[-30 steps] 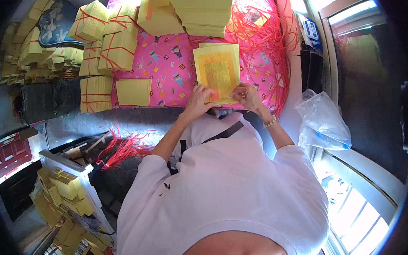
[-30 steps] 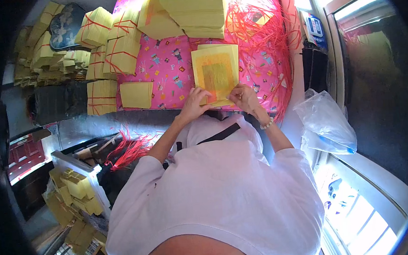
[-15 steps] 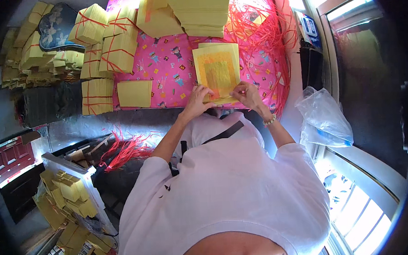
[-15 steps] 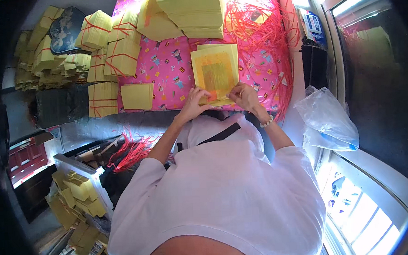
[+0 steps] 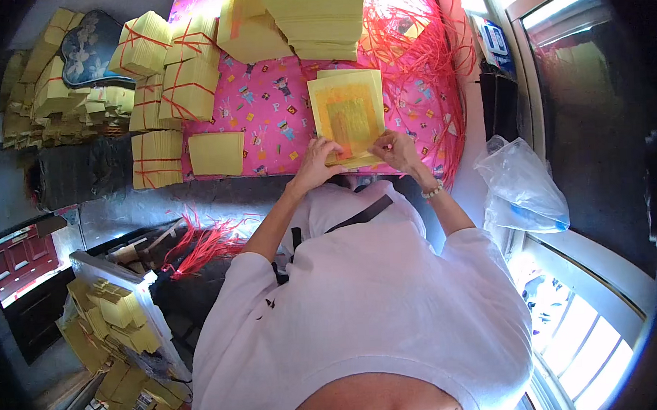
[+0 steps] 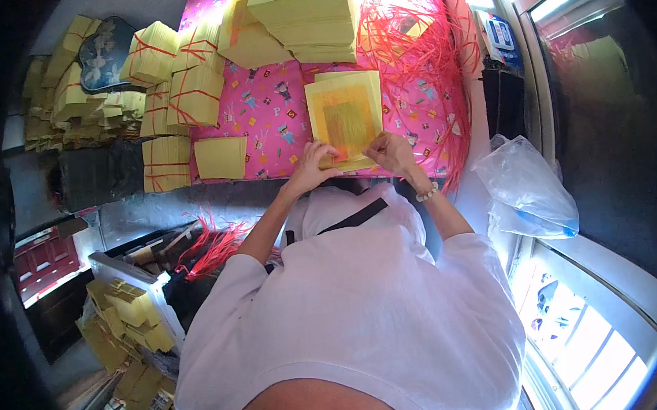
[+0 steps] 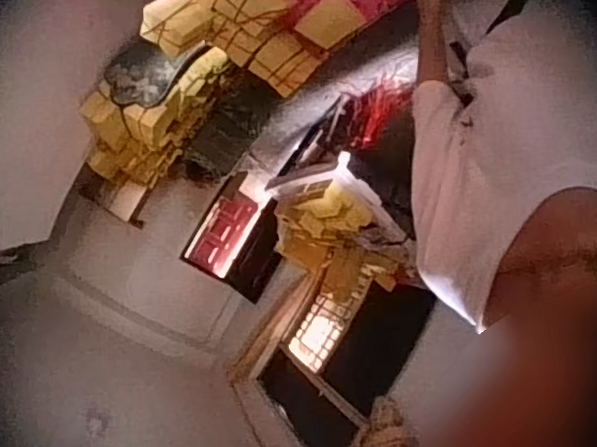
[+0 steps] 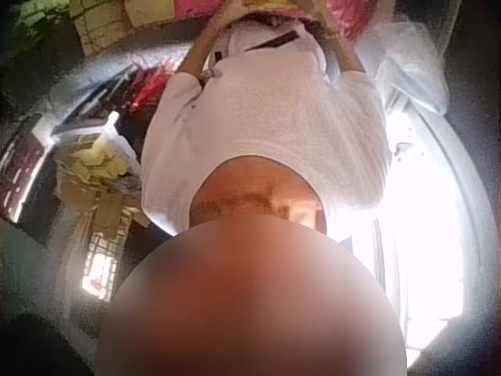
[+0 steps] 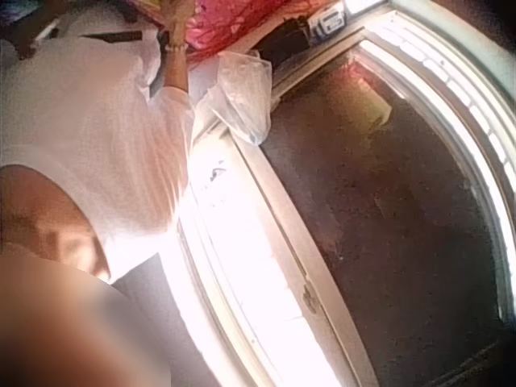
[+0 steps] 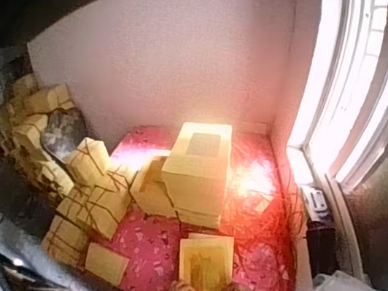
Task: Bundling, checking, and stacking sheets of yellow joss paper.
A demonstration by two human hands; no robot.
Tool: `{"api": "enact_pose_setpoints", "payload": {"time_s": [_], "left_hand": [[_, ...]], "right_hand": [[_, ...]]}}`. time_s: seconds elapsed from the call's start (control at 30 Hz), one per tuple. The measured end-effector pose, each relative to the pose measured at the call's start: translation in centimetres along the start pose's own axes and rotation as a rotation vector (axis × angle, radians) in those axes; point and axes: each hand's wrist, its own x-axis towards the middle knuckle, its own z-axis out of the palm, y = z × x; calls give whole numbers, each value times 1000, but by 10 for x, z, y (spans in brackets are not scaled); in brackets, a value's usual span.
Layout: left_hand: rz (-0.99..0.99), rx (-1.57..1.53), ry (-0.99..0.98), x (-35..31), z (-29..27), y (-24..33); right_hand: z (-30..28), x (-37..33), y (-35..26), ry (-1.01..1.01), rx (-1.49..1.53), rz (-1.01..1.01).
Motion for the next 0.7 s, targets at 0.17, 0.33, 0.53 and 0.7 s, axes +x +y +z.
{"api": "enact_pose_setpoints", "payload": {"time_s": [0.17, 0.33, 0.53, 0.7], "left_hand": [[-71, -8, -83, 2, -4, 2], [-31, -40, -101, 5, -6, -5], [-69, -63, -120, 6, -6, -8], [-65, -53, -109, 7, -6, -7]], "right_hand": [[-2, -1, -4, -16, -12, 0], [-3, -2, -6, -25, -8, -50], [-12, -2, -6, -80, -59, -278], [-11, -7, -11, -21, -328, -413]]}}
